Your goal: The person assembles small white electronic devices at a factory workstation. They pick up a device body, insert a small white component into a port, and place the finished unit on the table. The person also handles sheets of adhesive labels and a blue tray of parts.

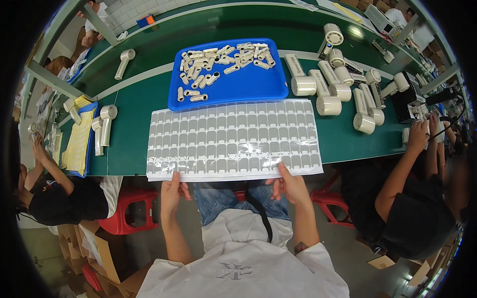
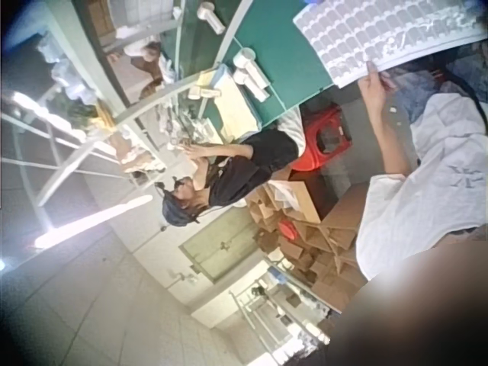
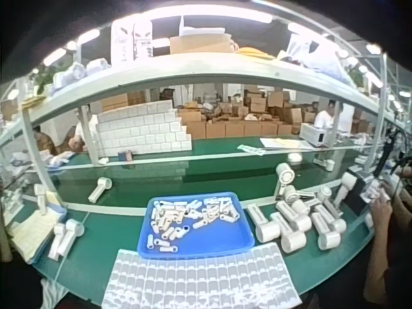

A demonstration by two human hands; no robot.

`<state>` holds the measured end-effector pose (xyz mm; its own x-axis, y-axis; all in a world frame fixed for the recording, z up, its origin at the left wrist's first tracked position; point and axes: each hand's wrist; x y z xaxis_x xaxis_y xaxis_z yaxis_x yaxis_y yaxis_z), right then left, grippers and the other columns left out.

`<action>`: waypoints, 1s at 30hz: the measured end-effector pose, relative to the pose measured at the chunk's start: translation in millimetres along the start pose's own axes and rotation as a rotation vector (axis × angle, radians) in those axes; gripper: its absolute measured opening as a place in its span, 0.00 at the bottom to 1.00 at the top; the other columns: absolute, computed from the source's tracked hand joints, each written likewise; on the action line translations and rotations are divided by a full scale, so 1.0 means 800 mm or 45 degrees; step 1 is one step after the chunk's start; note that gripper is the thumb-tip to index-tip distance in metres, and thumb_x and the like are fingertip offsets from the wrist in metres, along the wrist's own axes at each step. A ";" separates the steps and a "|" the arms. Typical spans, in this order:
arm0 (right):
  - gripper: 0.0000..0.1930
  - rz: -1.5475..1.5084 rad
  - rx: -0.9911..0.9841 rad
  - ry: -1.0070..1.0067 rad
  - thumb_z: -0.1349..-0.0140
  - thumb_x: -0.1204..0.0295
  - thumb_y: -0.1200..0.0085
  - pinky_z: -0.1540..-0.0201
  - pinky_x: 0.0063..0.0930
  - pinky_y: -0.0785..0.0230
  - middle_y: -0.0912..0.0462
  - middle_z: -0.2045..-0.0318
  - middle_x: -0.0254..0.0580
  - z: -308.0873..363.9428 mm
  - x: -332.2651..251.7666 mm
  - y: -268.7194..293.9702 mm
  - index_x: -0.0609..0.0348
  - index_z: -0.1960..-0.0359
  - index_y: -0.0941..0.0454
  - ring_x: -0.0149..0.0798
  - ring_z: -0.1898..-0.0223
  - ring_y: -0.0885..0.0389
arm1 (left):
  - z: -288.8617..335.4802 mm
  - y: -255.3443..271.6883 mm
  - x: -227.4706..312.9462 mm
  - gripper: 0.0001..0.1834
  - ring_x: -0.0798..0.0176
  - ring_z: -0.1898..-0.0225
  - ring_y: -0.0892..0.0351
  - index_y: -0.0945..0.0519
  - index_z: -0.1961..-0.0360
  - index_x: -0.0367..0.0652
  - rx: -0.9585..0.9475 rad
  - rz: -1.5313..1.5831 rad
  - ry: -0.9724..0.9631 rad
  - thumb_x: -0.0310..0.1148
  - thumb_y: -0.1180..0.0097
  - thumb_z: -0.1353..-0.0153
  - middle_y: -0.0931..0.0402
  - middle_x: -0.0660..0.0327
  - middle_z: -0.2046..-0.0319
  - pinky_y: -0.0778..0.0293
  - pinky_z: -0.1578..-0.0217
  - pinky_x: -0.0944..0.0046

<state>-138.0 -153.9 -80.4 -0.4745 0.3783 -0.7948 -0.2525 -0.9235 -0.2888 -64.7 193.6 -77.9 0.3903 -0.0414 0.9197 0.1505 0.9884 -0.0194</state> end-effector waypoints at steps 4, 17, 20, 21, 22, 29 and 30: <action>0.34 0.083 0.026 -0.025 0.29 0.45 0.61 0.85 0.33 0.26 0.26 0.88 0.44 -0.004 0.003 -0.008 0.68 0.76 0.24 0.35 0.92 0.29 | -0.009 0.035 0.024 0.31 0.69 0.90 0.29 0.22 0.81 0.38 -0.241 -0.370 0.179 0.49 0.58 0.28 0.28 0.61 0.91 0.34 0.87 0.70; 0.41 1.609 0.522 0.966 0.59 0.64 0.26 0.39 0.47 0.39 0.33 0.38 0.59 0.061 -0.095 0.058 0.59 0.40 0.30 0.56 0.36 0.34 | -0.008 0.091 0.104 0.54 0.47 0.31 0.43 0.39 0.34 0.40 0.152 -1.067 -0.645 0.37 0.23 0.64 0.41 0.47 0.34 0.50 0.31 0.53; 0.48 1.733 0.457 0.835 0.64 0.61 0.24 0.31 0.51 0.51 0.40 0.33 0.59 0.048 -0.095 0.052 0.54 0.37 0.33 0.60 0.31 0.44 | -0.019 0.074 0.090 0.61 0.44 0.31 0.45 0.41 0.32 0.43 0.119 -1.305 -0.680 0.37 0.21 0.70 0.46 0.45 0.31 0.47 0.32 0.51; 0.48 1.748 0.422 0.835 0.65 0.60 0.24 0.31 0.50 0.50 0.40 0.33 0.58 0.046 -0.093 0.051 0.54 0.36 0.33 0.60 0.31 0.44 | -0.017 0.064 0.092 0.62 0.44 0.30 0.45 0.42 0.32 0.43 0.101 -1.291 -0.667 0.36 0.20 0.72 0.47 0.44 0.31 0.46 0.32 0.50; 0.49 1.764 0.387 0.836 0.65 0.60 0.24 0.31 0.50 0.50 0.41 0.32 0.57 0.045 -0.092 0.051 0.53 0.36 0.33 0.60 0.31 0.43 | -0.016 0.060 0.092 0.63 0.43 0.30 0.46 0.42 0.32 0.44 0.084 -1.276 -0.653 0.34 0.20 0.73 0.48 0.44 0.30 0.45 0.33 0.50; 0.46 1.640 0.396 0.895 0.66 0.65 0.23 0.31 0.49 0.50 0.39 0.33 0.56 0.041 -0.084 0.057 0.55 0.38 0.31 0.58 0.32 0.42 | -0.011 0.061 0.073 0.60 0.44 0.32 0.43 0.39 0.33 0.45 0.215 -1.143 -0.694 0.29 0.21 0.73 0.45 0.46 0.32 0.42 0.34 0.50; 0.46 1.647 0.412 0.909 0.66 0.66 0.23 0.31 0.49 0.49 0.39 0.33 0.56 0.041 -0.081 0.057 0.55 0.39 0.30 0.58 0.32 0.41 | -0.010 0.060 0.072 0.59 0.44 0.32 0.42 0.39 0.33 0.45 0.222 -1.142 -0.711 0.28 0.22 0.73 0.44 0.47 0.32 0.41 0.35 0.51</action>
<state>-146.3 -218.2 -25.0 -0.0352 -0.8571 -0.5139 -0.2082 -0.4967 0.8426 -27.5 237.3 -29.0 -0.2757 -0.7343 0.6204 0.0271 0.6392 0.7686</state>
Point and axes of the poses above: each hand's wrist, its own z-axis away from the middle knuckle, its own y-axis out of the back of the hand, x = y × z
